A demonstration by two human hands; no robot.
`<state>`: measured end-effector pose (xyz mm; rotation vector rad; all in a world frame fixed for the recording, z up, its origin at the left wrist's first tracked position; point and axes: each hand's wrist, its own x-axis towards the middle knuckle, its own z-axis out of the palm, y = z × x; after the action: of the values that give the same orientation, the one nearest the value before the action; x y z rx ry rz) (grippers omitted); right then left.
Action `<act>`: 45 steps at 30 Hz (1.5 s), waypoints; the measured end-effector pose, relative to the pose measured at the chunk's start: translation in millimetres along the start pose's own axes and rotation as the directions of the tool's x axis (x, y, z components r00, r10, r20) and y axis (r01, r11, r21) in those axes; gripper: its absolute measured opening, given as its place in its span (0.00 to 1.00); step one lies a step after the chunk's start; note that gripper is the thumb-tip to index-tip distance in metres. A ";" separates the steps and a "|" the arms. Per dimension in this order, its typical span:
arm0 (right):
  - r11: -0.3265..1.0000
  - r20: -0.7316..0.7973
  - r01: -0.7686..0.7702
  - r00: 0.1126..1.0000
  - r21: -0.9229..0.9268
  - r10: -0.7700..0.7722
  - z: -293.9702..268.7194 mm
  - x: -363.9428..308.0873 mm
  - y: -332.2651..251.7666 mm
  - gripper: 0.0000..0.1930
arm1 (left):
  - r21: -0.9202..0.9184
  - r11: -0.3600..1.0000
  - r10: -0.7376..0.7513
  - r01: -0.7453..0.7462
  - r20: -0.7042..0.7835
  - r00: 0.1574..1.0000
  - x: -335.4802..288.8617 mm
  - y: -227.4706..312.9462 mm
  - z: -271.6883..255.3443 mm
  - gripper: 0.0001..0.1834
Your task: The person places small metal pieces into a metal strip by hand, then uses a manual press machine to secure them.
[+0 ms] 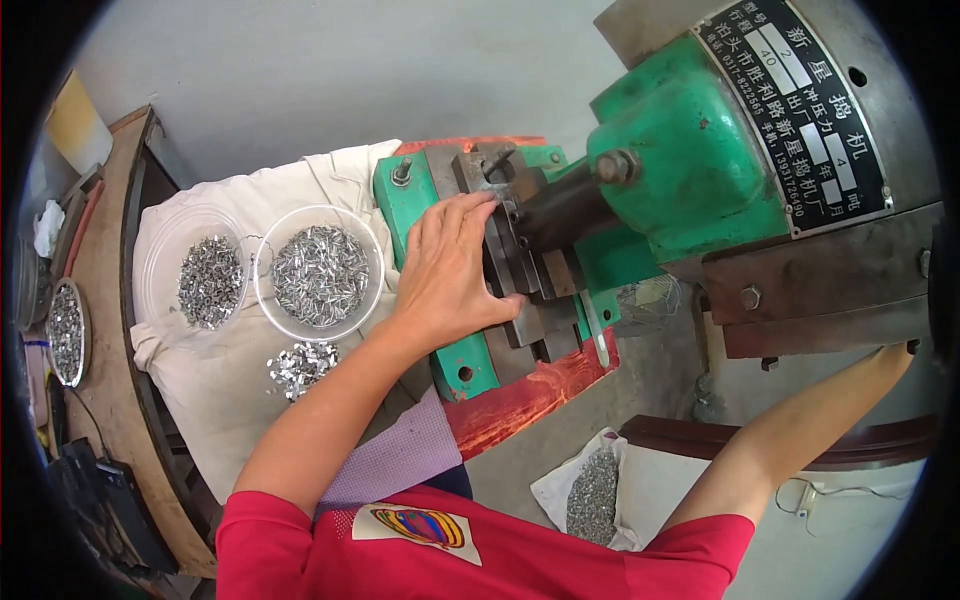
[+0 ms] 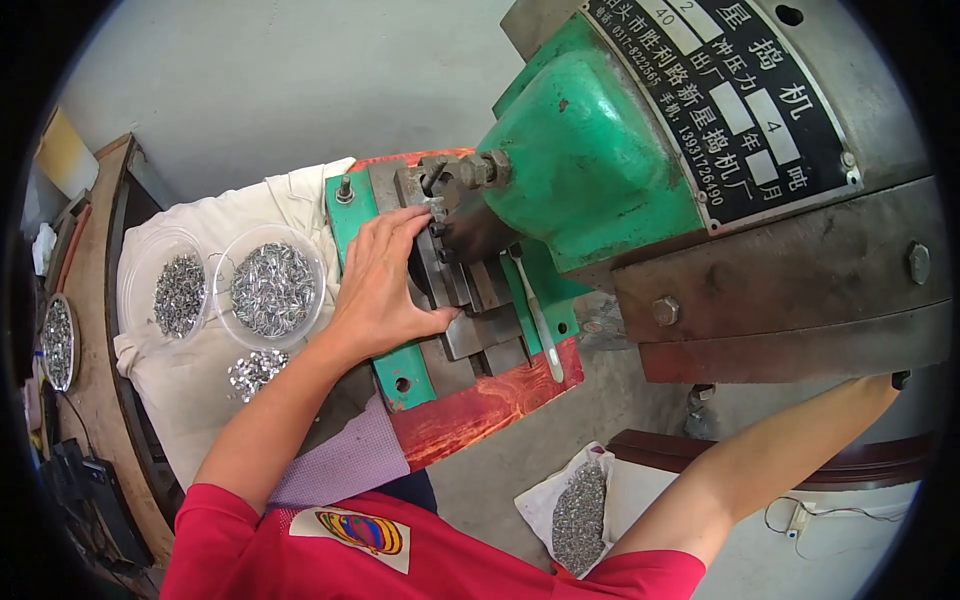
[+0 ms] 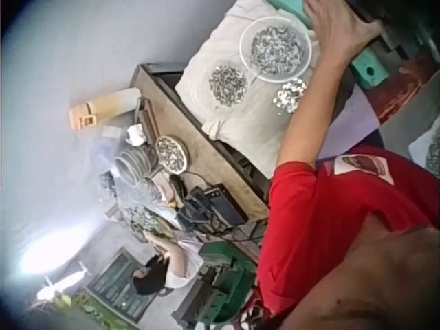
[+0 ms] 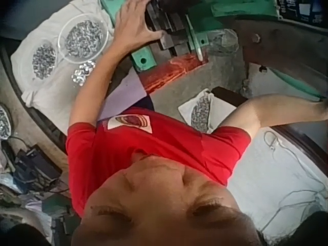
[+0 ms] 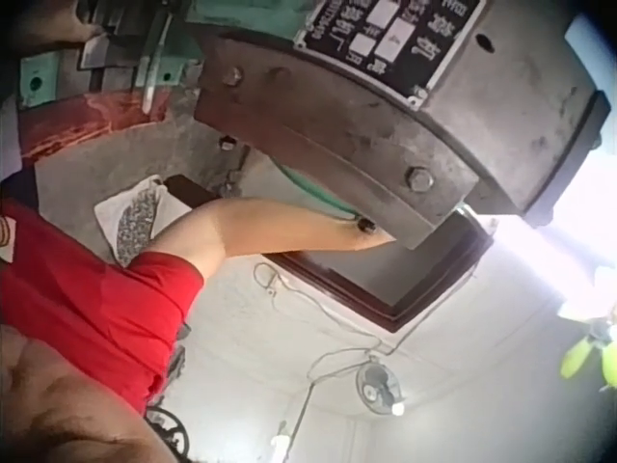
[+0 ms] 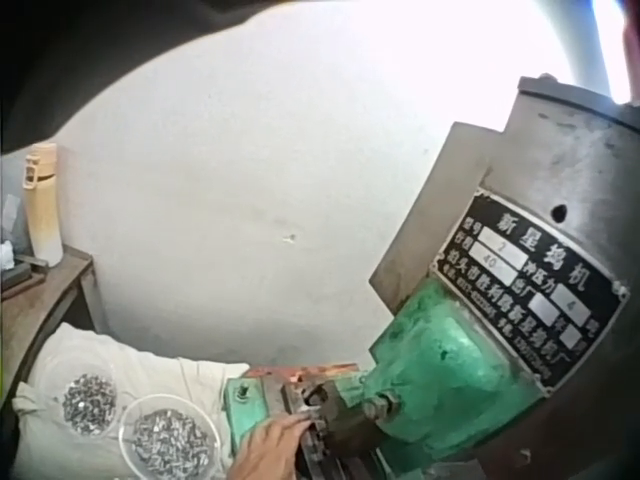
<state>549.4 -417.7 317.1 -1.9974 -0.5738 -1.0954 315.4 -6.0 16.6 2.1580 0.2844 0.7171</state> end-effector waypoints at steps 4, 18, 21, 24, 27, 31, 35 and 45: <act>0.995 -0.081 0.038 0.996 -0.093 -0.045 10.5 -13.9 4.7 0.20 | -0.004 1.000 0.018 -0.018 -0.008 1.000 0.4 -2.5 1.6 0.52; 0.959 -0.091 -0.131 0.983 0.253 0.159 36.4 -48.2 -27.8 0.19 | 0.035 0.997 0.066 -0.064 -0.058 0.996 4.5 5.2 1.1 0.48; 0.965 -0.054 -0.188 0.978 0.180 0.201 24.3 -22.8 -35.3 0.20 | 0.033 0.996 0.082 -0.081 -0.012 0.997 -9.9 11.3 1.5 0.49; 0.961 -0.060 -0.201 0.975 0.189 0.215 23.3 -13.2 -46.7 0.21 | 0.006 0.998 0.068 -0.069 0.107 0.992 -31.6 25.7 -7.0 0.51; 0.949 -0.111 -0.219 0.962 0.229 0.249 39.4 -23.3 -59.2 0.23 | 0.021 0.997 0.064 -0.068 0.142 0.988 -44.9 34.5 -11.8 0.52; 0.960 -0.201 -0.126 0.963 0.249 0.178 50.6 -49.9 -66.0 0.29 | 0.016 0.996 0.083 -0.086 0.121 0.989 -47.8 34.2 -7.0 0.53; 0.700 -0.139 0.355 0.828 -0.620 -0.543 103.0 -166.6 -88.0 0.24 | 0.071 0.994 0.072 -0.080 0.105 0.992 -53.6 31.8 -7.7 0.53; 0.994 0.656 0.035 0.749 0.099 -0.091 180.3 -311.6 -132.6 0.10 | 0.054 0.992 0.107 -0.111 0.077 0.991 -53.5 27.9 -7.3 0.52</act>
<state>384.2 -200.6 47.3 -2.2890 -1.0373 -0.3430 266.6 -42.0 20.6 2.2641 0.1507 0.6953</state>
